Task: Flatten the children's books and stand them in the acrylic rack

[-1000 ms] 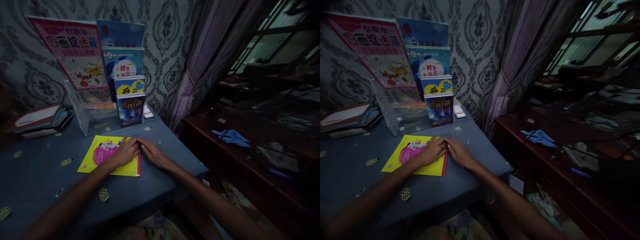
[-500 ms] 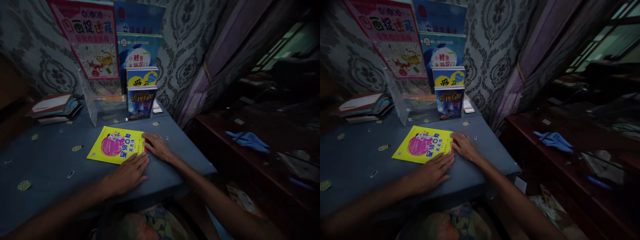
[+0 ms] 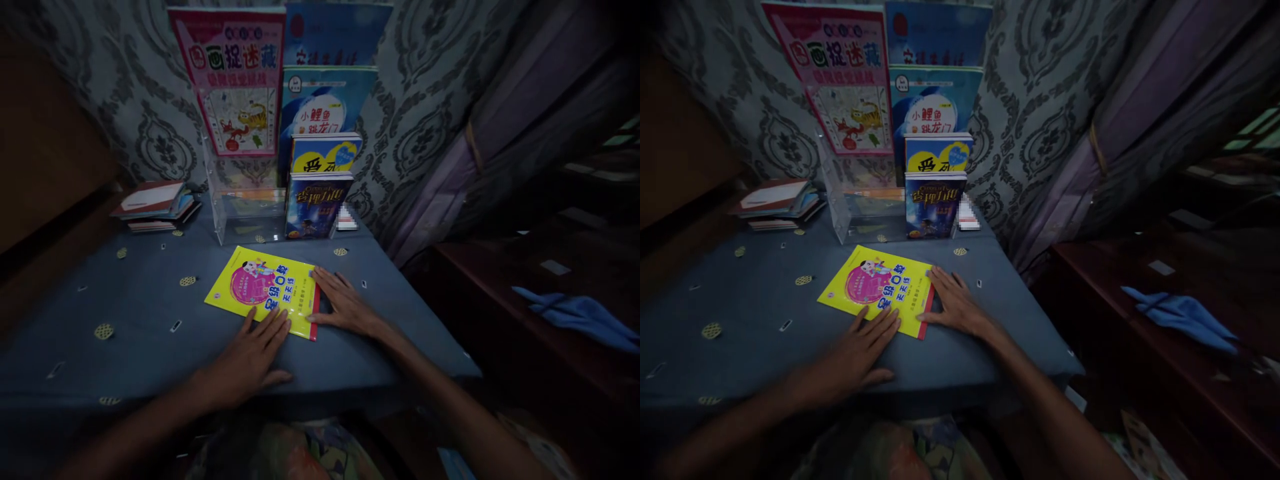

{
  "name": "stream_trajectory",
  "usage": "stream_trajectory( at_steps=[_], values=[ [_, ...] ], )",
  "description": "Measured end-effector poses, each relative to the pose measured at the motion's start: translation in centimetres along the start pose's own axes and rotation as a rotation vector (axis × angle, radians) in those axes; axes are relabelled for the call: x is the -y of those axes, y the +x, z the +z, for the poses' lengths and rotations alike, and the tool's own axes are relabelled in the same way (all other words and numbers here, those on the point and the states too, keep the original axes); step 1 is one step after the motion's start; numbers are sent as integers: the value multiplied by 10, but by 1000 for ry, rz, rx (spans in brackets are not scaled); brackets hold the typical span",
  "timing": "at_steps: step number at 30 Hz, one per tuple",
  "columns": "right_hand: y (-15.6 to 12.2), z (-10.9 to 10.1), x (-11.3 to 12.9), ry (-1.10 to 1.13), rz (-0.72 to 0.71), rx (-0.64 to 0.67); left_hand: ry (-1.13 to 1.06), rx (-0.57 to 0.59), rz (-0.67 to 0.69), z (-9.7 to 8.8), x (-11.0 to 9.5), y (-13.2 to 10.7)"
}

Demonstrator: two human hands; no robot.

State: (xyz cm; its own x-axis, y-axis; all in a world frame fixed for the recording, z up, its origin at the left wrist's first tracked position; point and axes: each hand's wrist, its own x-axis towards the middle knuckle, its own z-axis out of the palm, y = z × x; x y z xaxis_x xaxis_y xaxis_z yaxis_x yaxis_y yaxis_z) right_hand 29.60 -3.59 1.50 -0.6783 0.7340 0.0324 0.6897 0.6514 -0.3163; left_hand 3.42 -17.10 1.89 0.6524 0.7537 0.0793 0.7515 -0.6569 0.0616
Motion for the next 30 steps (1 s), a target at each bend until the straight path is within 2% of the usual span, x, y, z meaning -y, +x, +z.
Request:
stream_trajectory(
  at_steps=[4, 8, 12, 15, 18, 24, 27, 30],
  values=[
    [6, -3, -3, 8, -4, -10, 39, 8, -184, 6, 22, -23],
    [15, -10, -2, 33, -23, -30, 82, -67, -404, 16, 44, -46],
    [13, -17, 9, 16, 7, -55, 88, -138, -493, 23, 58, -51],
    [-2, -18, 23, -13, 16, -96, 59, -130, -520, 23, 67, -46],
    [-28, -10, 38, -25, 32, -148, 7, -101, -508, 19, 81, -36],
    [-84, 8, 71, 6, 25, -183, -110, -12, -442, 5, 114, 1],
    [-93, 4, 84, 44, 2, -185, -122, -8, -394, 5, 122, 21],
    [-86, -4, 89, 69, 4, -208, -110, -31, -359, 10, 126, 33]
  ],
)
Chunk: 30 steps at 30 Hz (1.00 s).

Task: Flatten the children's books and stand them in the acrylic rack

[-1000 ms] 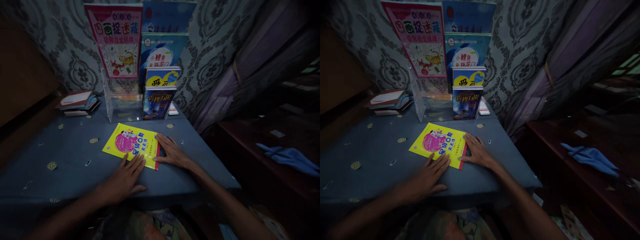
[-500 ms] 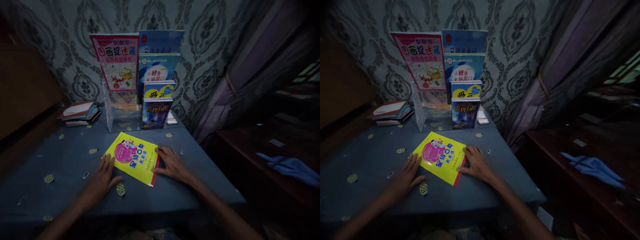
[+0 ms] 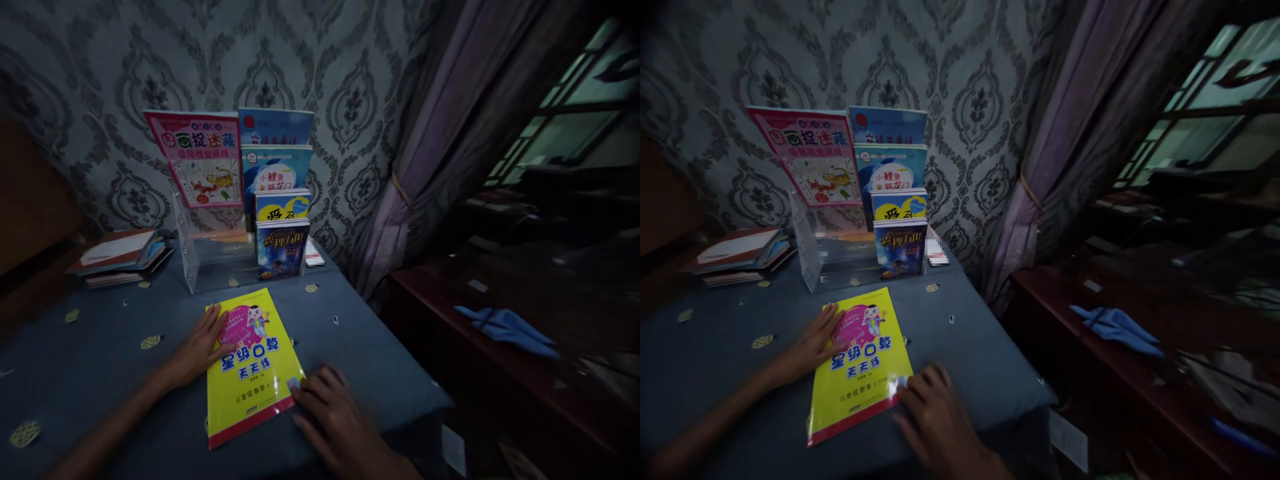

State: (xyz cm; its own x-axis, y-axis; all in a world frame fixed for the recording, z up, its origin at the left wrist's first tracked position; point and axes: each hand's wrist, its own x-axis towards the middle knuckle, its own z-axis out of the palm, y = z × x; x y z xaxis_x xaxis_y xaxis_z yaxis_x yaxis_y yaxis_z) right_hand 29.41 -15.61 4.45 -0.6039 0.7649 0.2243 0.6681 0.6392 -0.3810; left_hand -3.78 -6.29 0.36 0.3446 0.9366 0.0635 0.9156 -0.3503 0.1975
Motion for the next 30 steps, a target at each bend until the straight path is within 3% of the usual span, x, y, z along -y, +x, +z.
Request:
stream_trajectory(
  at_steps=[4, 9, 14, 17, 25, 30],
  values=[
    [28, 3, -3, -9, 8, 19, 4, -71, 36, 14, 7, 5],
    [83, 16, -10, 47, -6, 223, 17, -131, 60, 27, 16, 5],
    [142, 20, -27, 68, 50, 219, 23, -125, 43, 28, 16, 5],
    [164, 22, -39, 69, 99, 183, 27, -127, 33, 28, 15, 6],
    [164, 24, -37, 48, 275, 119, 54, -208, -87, 43, 13, 4],
    [145, 21, -24, 22, 302, 132, 106, -158, -207, 32, -2, 1]
  ],
)
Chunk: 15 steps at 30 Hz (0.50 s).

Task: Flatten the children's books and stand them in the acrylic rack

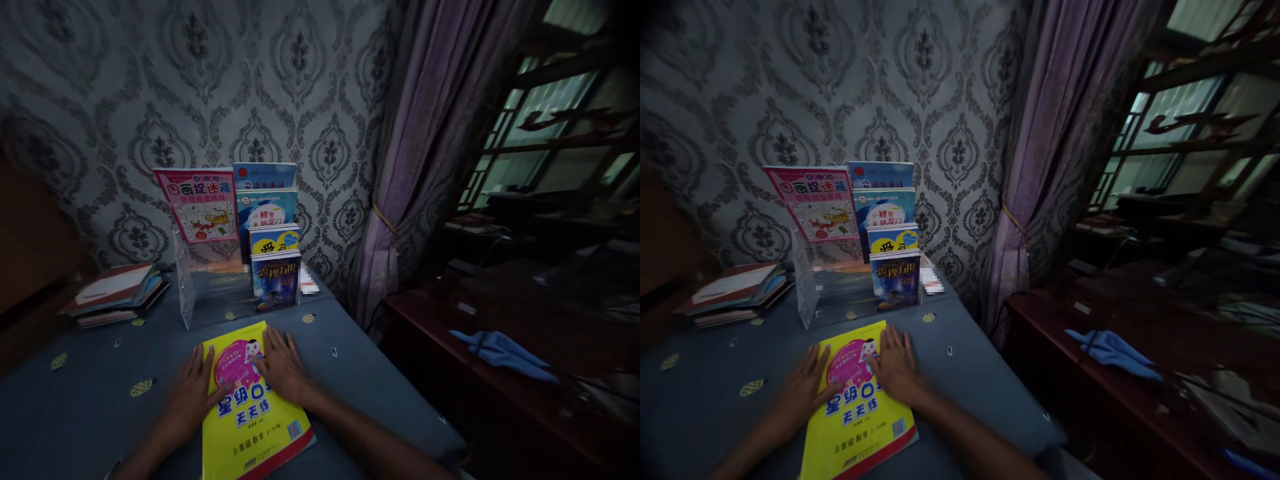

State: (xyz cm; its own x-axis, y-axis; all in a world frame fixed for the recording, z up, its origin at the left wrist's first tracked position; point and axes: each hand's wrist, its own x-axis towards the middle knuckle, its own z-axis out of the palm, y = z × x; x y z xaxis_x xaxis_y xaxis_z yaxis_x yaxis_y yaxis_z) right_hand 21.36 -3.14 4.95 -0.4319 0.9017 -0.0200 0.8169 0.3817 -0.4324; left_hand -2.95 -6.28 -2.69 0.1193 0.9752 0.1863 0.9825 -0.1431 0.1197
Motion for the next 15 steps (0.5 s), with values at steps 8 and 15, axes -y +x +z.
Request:
stream_trajectory(
  at_steps=[8, 15],
  values=[
    [-68, 19, -6, -52, -90, 12, 61, 19, -32, -29, -22, -5],
    [-71, 33, -19, -67, -141, 27, -659, -71, -229, -27, -26, -4]
  ],
)
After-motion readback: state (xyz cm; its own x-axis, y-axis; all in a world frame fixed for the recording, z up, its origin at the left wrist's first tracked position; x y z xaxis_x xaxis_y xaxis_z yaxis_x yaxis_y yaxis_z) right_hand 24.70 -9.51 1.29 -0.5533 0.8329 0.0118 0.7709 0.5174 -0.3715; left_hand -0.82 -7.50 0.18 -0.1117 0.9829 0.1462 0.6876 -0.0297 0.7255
